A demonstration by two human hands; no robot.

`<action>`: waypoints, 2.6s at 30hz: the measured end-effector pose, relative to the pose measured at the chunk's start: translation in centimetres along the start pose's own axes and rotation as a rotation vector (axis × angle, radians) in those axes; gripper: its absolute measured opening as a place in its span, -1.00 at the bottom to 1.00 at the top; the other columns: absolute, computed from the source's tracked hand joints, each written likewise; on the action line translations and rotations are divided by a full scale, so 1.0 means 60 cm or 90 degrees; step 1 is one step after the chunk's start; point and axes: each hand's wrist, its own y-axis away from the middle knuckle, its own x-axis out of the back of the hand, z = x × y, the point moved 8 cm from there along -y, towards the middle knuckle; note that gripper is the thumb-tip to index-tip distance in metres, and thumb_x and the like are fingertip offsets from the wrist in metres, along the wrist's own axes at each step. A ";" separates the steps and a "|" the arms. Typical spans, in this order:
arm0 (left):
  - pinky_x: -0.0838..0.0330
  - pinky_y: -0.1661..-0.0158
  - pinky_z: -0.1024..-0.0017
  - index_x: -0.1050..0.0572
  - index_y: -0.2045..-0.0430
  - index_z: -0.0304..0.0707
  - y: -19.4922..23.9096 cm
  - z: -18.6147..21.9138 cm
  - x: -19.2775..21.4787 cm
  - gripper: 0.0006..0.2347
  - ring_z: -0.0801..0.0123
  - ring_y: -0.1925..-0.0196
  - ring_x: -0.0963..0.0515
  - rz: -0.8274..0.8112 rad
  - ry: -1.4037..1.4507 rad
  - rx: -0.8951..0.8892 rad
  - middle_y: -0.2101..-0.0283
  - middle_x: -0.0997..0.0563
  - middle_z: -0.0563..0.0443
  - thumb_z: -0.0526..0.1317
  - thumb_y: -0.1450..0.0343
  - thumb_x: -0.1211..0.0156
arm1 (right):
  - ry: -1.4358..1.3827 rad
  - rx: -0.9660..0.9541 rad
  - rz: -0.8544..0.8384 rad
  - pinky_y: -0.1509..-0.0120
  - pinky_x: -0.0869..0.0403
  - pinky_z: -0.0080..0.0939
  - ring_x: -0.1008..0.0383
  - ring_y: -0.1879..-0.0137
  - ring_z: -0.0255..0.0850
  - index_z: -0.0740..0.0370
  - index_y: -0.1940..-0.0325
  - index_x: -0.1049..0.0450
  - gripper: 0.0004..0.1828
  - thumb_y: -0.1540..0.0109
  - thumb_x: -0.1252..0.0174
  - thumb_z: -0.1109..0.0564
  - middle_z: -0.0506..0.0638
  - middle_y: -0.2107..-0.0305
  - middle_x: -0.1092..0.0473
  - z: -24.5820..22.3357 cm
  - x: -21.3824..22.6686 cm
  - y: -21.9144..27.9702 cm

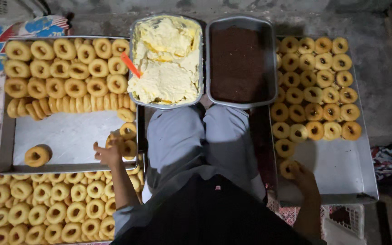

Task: The person repeatedly picks donuts from a tray, splits them open, fills the center with a creamy substance from a container, and places the filled donuts into a tray of dark crumbs. The process is repeated continuously throughout the clip.

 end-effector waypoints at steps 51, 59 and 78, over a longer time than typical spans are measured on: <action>-0.39 -0.08 0.04 -0.20 -0.07 -0.62 0.165 0.059 -0.051 -0.38 -0.39 -0.03 -0.43 -0.053 0.107 -0.241 -0.14 -0.19 -0.62 -0.13 -0.30 -0.39 | -0.238 0.215 -0.289 0.43 -0.26 -0.47 -0.45 0.30 -0.45 0.18 -0.08 -0.41 -0.71 -0.27 -0.18 0.22 -0.11 0.32 -0.46 -0.347 -0.528 0.057; -0.34 -0.16 0.04 -0.27 -0.04 -0.66 0.136 0.009 -0.091 -0.33 -0.41 -0.14 -0.33 0.025 0.110 -0.161 -0.07 -0.25 -0.67 -0.15 -0.21 -0.52 | -0.205 0.188 -0.279 0.37 -0.30 -0.45 -0.44 0.28 -0.43 0.19 -0.05 -0.41 -0.74 -0.27 -0.17 0.19 -0.11 0.33 -0.45 -0.310 -0.524 0.050; -0.17 -0.16 0.13 -0.28 -0.10 -0.34 0.409 0.308 -0.009 -0.47 0.06 -0.13 -0.28 -0.320 0.486 -0.301 -0.08 -0.30 -0.27 0.11 -0.46 -0.22 | -0.382 0.075 -0.547 0.14 -0.47 -0.24 -0.41 0.18 -0.30 0.16 -0.11 -0.42 -0.72 -0.36 -0.08 0.02 -0.08 0.31 -0.40 -0.400 -0.669 0.189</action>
